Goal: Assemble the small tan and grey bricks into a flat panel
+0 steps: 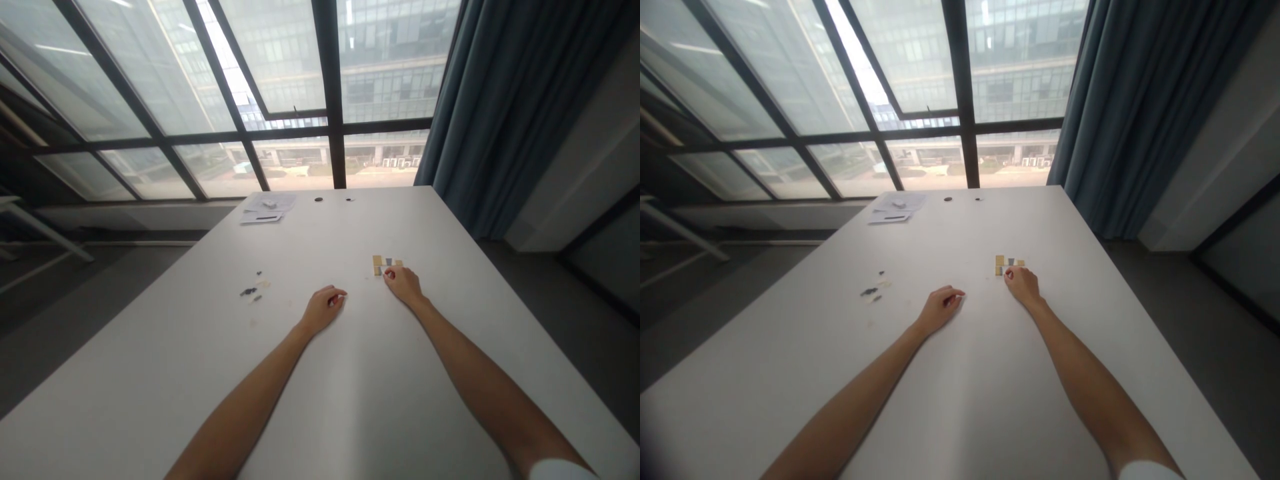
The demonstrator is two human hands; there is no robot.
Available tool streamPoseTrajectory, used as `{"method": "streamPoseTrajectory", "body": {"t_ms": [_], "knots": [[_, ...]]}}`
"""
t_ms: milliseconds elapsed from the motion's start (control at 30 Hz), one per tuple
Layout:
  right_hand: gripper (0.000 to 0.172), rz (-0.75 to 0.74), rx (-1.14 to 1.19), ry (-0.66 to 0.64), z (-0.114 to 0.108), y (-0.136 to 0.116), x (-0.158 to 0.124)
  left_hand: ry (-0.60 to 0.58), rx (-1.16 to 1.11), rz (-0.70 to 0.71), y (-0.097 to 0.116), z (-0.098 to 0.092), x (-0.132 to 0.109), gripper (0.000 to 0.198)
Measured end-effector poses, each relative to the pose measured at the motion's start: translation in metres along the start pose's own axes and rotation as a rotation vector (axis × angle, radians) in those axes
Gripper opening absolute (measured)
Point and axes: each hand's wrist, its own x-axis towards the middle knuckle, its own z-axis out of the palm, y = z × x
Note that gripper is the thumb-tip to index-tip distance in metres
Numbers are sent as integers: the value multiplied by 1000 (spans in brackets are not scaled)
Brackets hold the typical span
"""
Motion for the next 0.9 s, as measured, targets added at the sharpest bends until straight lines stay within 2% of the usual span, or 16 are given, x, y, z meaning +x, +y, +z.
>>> {"method": "streamPoseTrajectory", "body": {"t_ms": [900], "knots": [[18, 0, -2, 7, -1, -3, -2, -8, -8, -4, 0, 0, -1, 22]]}}
